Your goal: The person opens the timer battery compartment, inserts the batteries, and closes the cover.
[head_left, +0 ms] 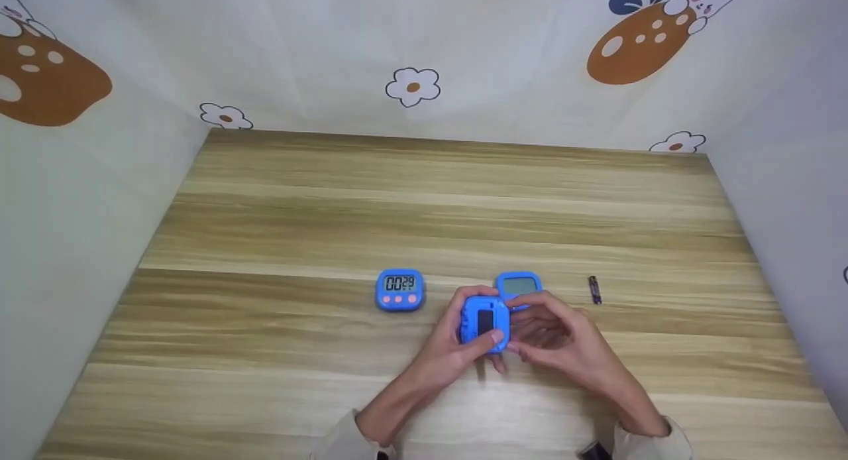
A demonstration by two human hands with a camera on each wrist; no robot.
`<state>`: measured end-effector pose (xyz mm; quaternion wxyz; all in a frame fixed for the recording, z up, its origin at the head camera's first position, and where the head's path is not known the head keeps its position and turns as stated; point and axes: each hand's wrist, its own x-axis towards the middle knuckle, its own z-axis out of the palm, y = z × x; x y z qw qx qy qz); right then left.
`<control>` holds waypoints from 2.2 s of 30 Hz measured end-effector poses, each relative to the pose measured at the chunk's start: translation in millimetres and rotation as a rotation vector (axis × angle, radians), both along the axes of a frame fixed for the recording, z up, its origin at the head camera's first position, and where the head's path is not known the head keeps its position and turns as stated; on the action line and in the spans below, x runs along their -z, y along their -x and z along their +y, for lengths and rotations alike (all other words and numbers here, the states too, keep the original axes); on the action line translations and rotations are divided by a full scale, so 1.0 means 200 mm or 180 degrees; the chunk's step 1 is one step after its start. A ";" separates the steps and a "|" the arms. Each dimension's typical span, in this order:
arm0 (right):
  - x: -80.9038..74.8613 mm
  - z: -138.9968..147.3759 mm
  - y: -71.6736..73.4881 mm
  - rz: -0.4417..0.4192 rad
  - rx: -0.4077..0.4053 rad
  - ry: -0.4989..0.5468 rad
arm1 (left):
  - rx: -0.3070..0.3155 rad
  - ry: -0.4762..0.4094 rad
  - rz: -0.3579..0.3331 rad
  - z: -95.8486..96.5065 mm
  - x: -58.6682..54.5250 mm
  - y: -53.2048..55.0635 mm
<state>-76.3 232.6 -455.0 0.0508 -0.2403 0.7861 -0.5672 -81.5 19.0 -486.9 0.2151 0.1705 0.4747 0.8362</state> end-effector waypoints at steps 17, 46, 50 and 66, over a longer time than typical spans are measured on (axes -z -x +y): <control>0.04 0.01 0.02 0.0032 -0.0078 0.0383 | 0.0050 -0.0111 0.0147 0.00 0.00 -0.01; 0.00 0.03 0.01 0.0258 0.0056 -0.0628 | -0.0089 0.1253 0.0606 -0.06 -0.01 0.05; 0.07 0.05 0.03 0.0337 0.0025 -0.0803 | -0.0031 0.1665 0.0892 -0.08 -0.01 0.05; 0.08 0.05 0.03 0.0523 0.0165 -0.0952 | -0.0314 0.1891 0.1601 -0.08 -0.02 0.06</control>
